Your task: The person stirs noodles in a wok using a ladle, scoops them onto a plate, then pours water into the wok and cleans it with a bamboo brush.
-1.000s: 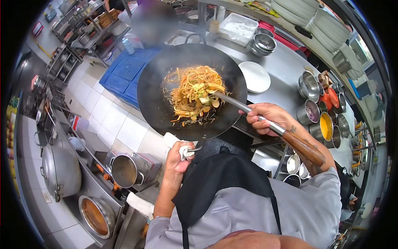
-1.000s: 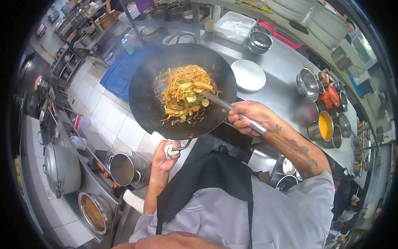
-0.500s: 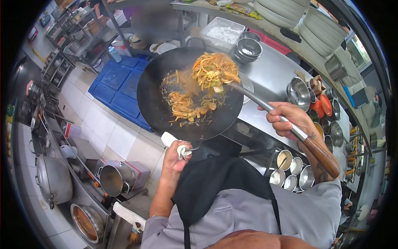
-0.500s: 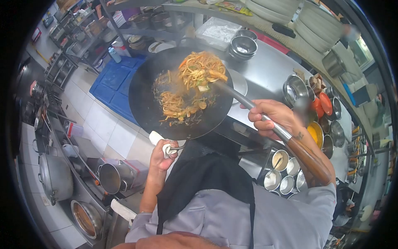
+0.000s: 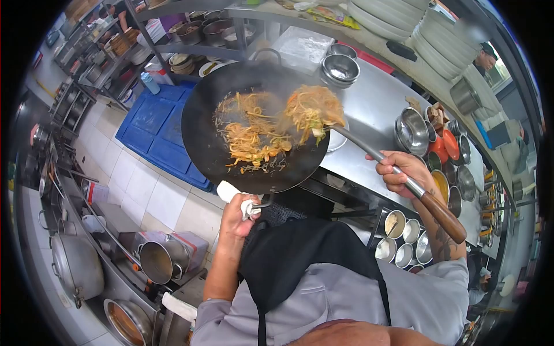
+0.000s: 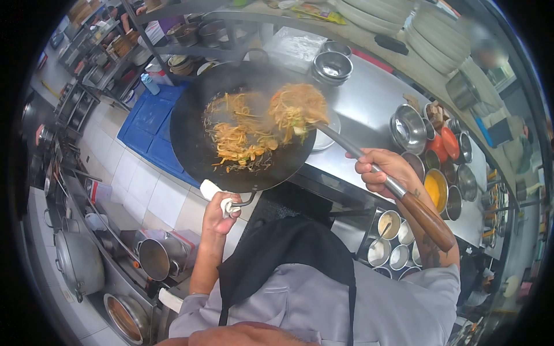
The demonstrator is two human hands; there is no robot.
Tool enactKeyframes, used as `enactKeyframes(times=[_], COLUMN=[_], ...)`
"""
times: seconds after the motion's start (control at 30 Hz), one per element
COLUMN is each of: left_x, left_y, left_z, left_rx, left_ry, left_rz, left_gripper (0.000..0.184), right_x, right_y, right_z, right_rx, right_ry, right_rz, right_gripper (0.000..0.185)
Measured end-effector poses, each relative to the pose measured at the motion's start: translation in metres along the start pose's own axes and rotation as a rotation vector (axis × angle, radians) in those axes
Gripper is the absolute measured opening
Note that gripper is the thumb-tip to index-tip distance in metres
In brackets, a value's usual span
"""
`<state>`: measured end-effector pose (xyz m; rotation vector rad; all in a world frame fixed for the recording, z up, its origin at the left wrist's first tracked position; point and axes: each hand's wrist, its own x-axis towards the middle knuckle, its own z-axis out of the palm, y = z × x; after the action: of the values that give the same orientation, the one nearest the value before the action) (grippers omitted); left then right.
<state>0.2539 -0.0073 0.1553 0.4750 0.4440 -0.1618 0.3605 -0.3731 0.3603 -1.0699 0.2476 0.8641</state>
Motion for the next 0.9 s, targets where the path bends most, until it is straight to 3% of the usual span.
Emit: enactKeyframes(times=[0.37,0.73,0.9], left_x=[0.006,-0.001,0.011], left_y=[0.03,0.037,0.034], left_z=[0.001,0.014,0.007], left_rx=[0.214,0.224,0.207], left_ry=[0.156,0.247,0.177], left_rz=[0.173,0.209,0.188], left_gripper=[0.008,0.008,0.006], right_x=[0.024,0.092,0.118], right_y=[-0.014,0.018,0.036], right_z=[-0.041,-0.086,-0.107], right_rx=[-0.205,-0.651,-0.943], right_ry=[0.214,0.387,0.42], right_rz=[-0.053,-0.046,-0.166], right_gripper=[0.03,0.003,0.012])
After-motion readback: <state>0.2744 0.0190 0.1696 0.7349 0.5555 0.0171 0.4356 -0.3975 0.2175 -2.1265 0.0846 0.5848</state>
